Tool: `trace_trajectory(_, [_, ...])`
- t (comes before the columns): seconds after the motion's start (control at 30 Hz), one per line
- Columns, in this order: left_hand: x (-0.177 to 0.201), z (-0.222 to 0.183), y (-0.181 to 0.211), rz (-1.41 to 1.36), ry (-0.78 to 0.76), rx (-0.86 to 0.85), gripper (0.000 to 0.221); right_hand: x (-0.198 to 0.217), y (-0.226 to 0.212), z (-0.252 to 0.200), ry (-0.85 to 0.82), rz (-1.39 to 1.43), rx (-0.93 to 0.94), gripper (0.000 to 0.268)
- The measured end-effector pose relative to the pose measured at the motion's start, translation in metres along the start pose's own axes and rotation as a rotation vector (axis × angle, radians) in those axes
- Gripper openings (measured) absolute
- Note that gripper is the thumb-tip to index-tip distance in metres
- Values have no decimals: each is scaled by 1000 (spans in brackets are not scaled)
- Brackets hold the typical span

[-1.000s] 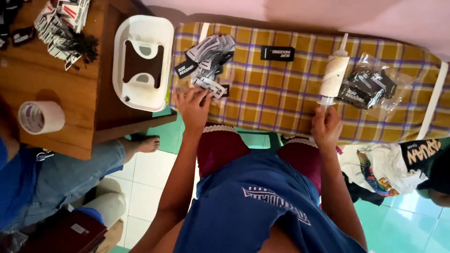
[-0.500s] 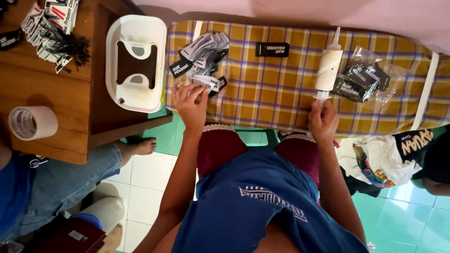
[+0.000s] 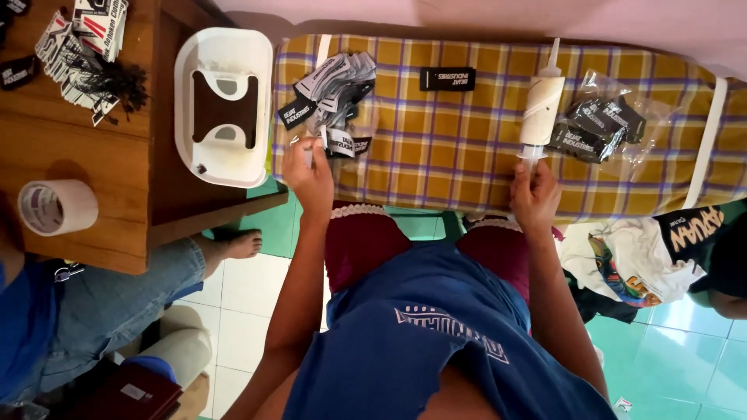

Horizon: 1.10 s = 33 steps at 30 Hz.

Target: A person is picking up small clothing labels from a pile on a table and applying them to a white cylindrical tool, likely for organization or preparation for heat pressing.

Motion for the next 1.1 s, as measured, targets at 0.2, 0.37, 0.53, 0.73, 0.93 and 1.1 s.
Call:
trace_trajectory(0.2, [-7,11,45,-74,84,-112,13,-9,20,0,37,-51,41,44])
trace_trajectory(0.37, [-72,-25,72,-133,-89,-292,12,-5,16,3,39,-70,49,41])
trace_trajectory(0.53, [-137,-75,103,-138,-524,-296,40,-9,17,-2,57,-80,53,38])
trace_trajectory(0.73, [-123,-85,107,-102,-659,-267,45,-10,23,-5,23,-67,3,38])
trace_trajectory(0.93, [-102,-93,75,-88,-813,-350,71,-15,31,-8,-30,-5,-1,40])
trace_trajectory(1.1, [-85,-88,78,-1,-1096,-298,118,5,-25,-32,-232,-8,13,38])
Point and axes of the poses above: each hand's wrist, its own z-axis towards the middle knuckle, its own x-axis out of the back of the hand, y = z × x, the point moved 3 cm from there along z, towards the middle knuckle, and after that the axes turned 15 degrees about -z, right-handed, at the moved point
